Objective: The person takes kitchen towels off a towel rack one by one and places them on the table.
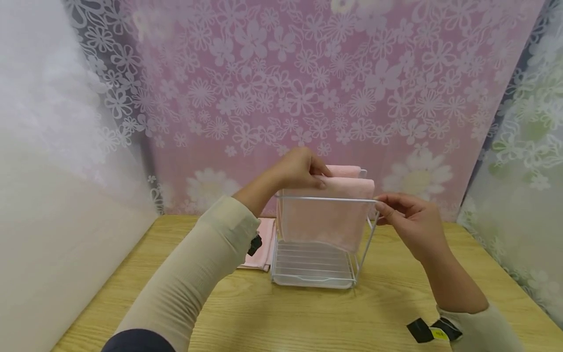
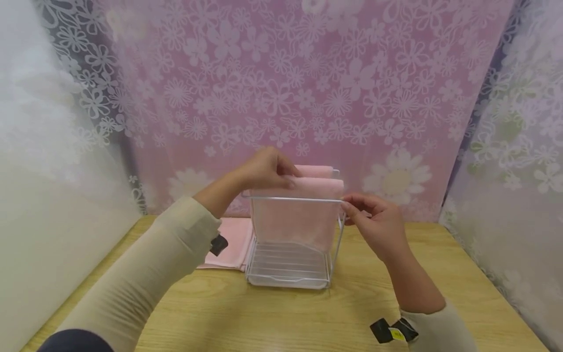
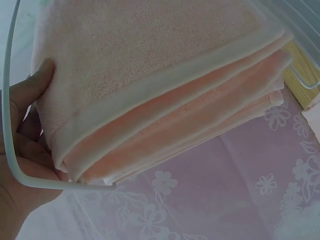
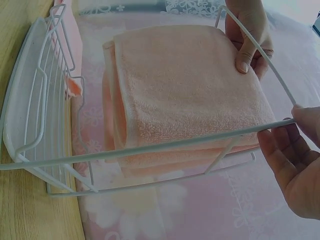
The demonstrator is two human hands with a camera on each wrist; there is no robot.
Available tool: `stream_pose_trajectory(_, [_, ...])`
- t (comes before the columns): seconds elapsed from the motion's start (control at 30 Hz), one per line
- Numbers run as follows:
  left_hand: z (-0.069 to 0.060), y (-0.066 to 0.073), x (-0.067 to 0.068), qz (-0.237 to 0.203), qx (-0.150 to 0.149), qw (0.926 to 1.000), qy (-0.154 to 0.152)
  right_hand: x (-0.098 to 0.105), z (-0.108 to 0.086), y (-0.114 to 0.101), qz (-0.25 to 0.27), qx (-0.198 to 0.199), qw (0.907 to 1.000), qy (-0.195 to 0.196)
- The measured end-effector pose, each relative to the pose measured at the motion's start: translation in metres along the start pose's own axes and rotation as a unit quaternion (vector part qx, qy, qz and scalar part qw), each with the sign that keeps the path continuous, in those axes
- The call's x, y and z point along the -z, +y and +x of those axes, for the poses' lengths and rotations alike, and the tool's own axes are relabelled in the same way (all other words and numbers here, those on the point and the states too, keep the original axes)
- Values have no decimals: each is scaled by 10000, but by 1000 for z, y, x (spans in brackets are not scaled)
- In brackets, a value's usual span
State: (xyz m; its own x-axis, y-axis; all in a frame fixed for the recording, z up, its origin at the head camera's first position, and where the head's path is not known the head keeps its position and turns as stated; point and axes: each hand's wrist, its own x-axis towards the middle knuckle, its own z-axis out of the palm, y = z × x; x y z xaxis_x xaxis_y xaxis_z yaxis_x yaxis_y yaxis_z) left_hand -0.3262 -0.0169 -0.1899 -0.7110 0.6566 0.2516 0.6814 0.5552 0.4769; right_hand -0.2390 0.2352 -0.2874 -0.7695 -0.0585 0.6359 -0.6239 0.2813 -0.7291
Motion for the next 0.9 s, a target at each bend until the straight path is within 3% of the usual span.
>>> stream_pose_trajectory(0.4, [-4,11,18,-265,-142,9995,102,-2,-1,1,271,59,9996,103])
stream_pose_trajectory(0.63, [-10,15,27,-378,-267,9989,-2,-3,-1,0,-127,-10,9997,205])
stream_pose_trajectory(0.9, [-18,18,33,-606,-418,9973,-60,-4,-2,-2,-109,-93,9995,278])
